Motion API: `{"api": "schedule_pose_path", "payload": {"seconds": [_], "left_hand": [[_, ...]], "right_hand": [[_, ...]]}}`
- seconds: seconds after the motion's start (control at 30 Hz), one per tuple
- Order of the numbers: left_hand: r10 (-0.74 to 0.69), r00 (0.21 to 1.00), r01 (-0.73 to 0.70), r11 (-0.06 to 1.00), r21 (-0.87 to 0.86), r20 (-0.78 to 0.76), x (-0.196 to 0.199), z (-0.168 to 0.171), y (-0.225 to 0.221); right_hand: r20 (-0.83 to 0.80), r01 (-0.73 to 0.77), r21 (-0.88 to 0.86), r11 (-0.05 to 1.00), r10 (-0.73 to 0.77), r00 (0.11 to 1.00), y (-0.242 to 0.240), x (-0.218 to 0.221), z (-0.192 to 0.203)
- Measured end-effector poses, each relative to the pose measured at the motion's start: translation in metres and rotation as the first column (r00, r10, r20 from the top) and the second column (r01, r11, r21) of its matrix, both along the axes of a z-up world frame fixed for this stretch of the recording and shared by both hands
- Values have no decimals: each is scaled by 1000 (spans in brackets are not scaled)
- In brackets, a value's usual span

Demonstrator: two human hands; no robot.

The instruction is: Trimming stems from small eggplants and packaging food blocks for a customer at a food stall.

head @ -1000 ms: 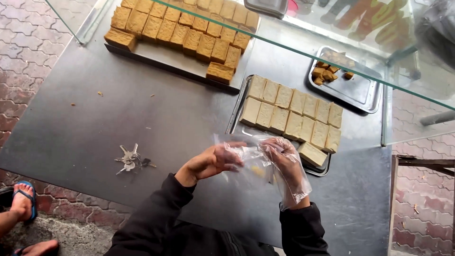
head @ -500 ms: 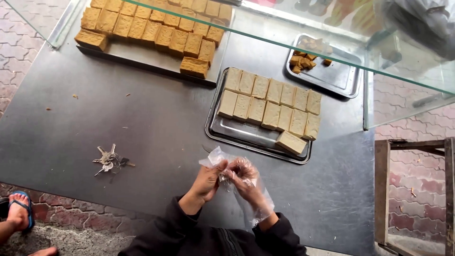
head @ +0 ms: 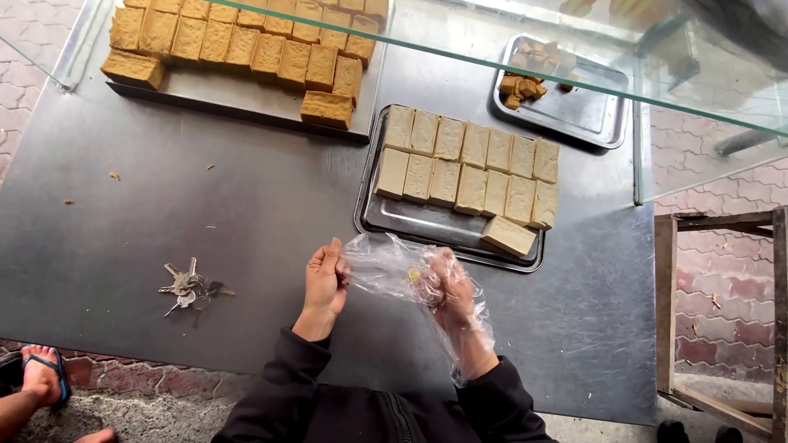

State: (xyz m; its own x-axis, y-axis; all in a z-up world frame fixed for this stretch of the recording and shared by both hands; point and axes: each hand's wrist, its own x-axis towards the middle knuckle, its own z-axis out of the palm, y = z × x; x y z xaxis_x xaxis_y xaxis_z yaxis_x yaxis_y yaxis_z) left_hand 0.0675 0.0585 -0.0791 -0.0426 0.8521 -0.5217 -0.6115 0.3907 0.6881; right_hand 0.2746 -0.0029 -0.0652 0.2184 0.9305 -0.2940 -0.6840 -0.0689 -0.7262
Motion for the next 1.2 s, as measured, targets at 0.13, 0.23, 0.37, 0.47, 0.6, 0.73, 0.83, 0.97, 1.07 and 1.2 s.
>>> {"api": "schedule_pose_path", "payload": {"seconds": [0.13, 0.23, 0.37, 0.47, 0.6, 0.73, 0.83, 0.97, 1.07, 1.2], "left_hand": [[-79, 913, 199, 942, 269, -399, -16, 80, -7], [252, 804, 229, 706, 670, -539, -14, 128, -23], [-224, 841, 516, 606, 606, -492, 23, 106, -31], [-247, 943, 332, 651, 683, -224, 50, 68, -6], [-286, 928, 104, 813, 573, 238, 73, 92, 12], [-264, 892, 47, 860, 508, 365, 68, 98, 16], [-281, 779, 146, 951, 274, 561, 72, 97, 12], [-429, 732, 279, 897, 343, 529, 91, 51, 1], [-494, 646, 357, 869, 342, 582, 108, 38, -10], [-469, 606, 403, 877, 260, 643, 127, 16, -14]], "right_hand": [[698, 142, 158, 977, -212, 684, 23, -14, 78], [744, 120, 274, 954, -289, 603, 30, -39, 107], [805, -64, 380, 923, -296, 514, 21, -41, 120], [908, -375, 375, 848, -255, 331, 2, -46, 139], [968, -547, 243, 801, -163, 191, -35, -51, 146], [959, -586, 261, 767, -140, 245, -62, -29, 148], [944, -526, 331, 783, -272, 189, -47, 12, 168], [926, -314, 332, 889, -371, -72, -6, 110, 117], [901, -121, 254, 960, -280, -331, 10, 190, 15], [911, -44, 102, 994, -111, -396, 12, 205, -29]]}}
